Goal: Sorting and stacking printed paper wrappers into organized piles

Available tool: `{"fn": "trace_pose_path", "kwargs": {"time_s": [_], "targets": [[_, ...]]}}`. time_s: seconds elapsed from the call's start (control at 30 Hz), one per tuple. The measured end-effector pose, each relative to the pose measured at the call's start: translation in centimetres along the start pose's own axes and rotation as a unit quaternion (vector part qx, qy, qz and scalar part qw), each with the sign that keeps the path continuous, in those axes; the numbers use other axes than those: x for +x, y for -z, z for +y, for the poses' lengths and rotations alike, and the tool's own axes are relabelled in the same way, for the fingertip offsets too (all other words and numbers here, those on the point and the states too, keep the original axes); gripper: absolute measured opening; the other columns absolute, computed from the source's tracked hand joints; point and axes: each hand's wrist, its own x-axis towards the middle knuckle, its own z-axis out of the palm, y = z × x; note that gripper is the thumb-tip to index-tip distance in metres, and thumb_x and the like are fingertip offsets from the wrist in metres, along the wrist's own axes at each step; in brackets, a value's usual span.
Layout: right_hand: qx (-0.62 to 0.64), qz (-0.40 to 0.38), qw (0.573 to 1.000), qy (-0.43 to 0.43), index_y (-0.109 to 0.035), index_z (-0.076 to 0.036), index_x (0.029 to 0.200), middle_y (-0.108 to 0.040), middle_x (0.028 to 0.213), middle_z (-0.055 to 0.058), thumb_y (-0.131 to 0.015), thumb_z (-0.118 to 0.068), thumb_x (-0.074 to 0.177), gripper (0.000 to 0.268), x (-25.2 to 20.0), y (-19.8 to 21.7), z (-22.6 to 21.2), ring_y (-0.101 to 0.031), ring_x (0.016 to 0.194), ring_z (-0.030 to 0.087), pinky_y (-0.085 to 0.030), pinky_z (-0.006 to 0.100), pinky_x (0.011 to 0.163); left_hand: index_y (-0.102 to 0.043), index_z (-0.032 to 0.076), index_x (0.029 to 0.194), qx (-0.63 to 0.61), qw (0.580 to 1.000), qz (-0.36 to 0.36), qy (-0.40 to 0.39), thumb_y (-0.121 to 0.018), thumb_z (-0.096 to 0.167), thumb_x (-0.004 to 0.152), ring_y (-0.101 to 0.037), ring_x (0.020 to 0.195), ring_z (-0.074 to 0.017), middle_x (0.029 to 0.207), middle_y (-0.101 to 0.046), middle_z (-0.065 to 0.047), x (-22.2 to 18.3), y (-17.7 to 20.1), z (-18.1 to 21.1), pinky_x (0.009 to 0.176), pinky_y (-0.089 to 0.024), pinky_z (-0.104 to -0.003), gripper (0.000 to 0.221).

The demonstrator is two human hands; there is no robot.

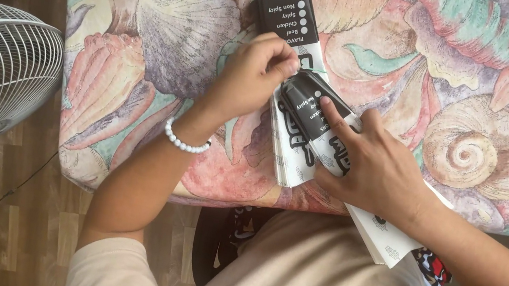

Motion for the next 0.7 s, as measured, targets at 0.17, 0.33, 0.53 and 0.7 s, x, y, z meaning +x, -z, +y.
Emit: {"fn": "trace_pose_path", "kwargs": {"time_s": [0.17,0.33,0.53,0.7], "targets": [[0.019,-0.052,0.998,-0.027,-0.021,-0.025,0.168,-0.046,0.098,0.015,-0.068,-0.055,0.084,0.101,1.5,2.2,-1.0,-0.055,0.059,0.029,-0.054,0.045,0.045,-0.066,0.009,0.091,0.087,0.996,-0.011,-0.016,-0.070,0.016,0.095,-0.060,0.102,-0.0202,0.104,-0.059,-0.003,-1.1,-0.7,1.3,0.095,-0.043,-0.038,0.009],[0.028,-0.066,0.996,-0.050,-0.017,-0.024,0.168,-0.043,0.113,0.021,-0.066,-0.057,0.085,0.102,2.5,2.9,-1.6,-0.061,0.056,0.031,-0.057,0.047,0.050,-0.064,0.009,0.096,0.025,0.998,0.056,-0.002,-0.062,0.018,0.100,-0.043,0.141,-0.0410,0.151,-0.037,-0.018,-1.7,-1.5,1.3,0.113,-0.040,-0.057,0.010],[0.051,-0.039,0.997,-0.041,-0.018,-0.018,0.168,-0.045,0.115,0.021,-0.062,-0.059,0.091,0.098,4.2,3.5,-2.3,-0.054,0.064,0.022,-0.054,0.037,0.048,-0.065,0.009,0.096,0.007,0.995,0.096,-0.014,-0.064,0.018,0.103,-0.019,0.158,-0.0395,0.166,-0.012,-0.022,-2.3,-2.4,2.2,0.129,-0.022,-0.053,0.011],[0.090,0.074,0.993,-0.011,-0.019,-0.014,0.166,-0.043,0.109,0.023,-0.065,-0.053,0.092,0.095,6.7,2.2,-2.4,-0.057,0.056,0.031,-0.055,0.045,0.045,-0.064,0.009,0.094,0.021,0.986,0.154,-0.052,-0.062,0.020,0.105,-0.023,0.160,-0.0430,0.168,-0.004,-0.025,-2.2,-3.4,2.4,0.127,-0.032,-0.049,0.015]]}}
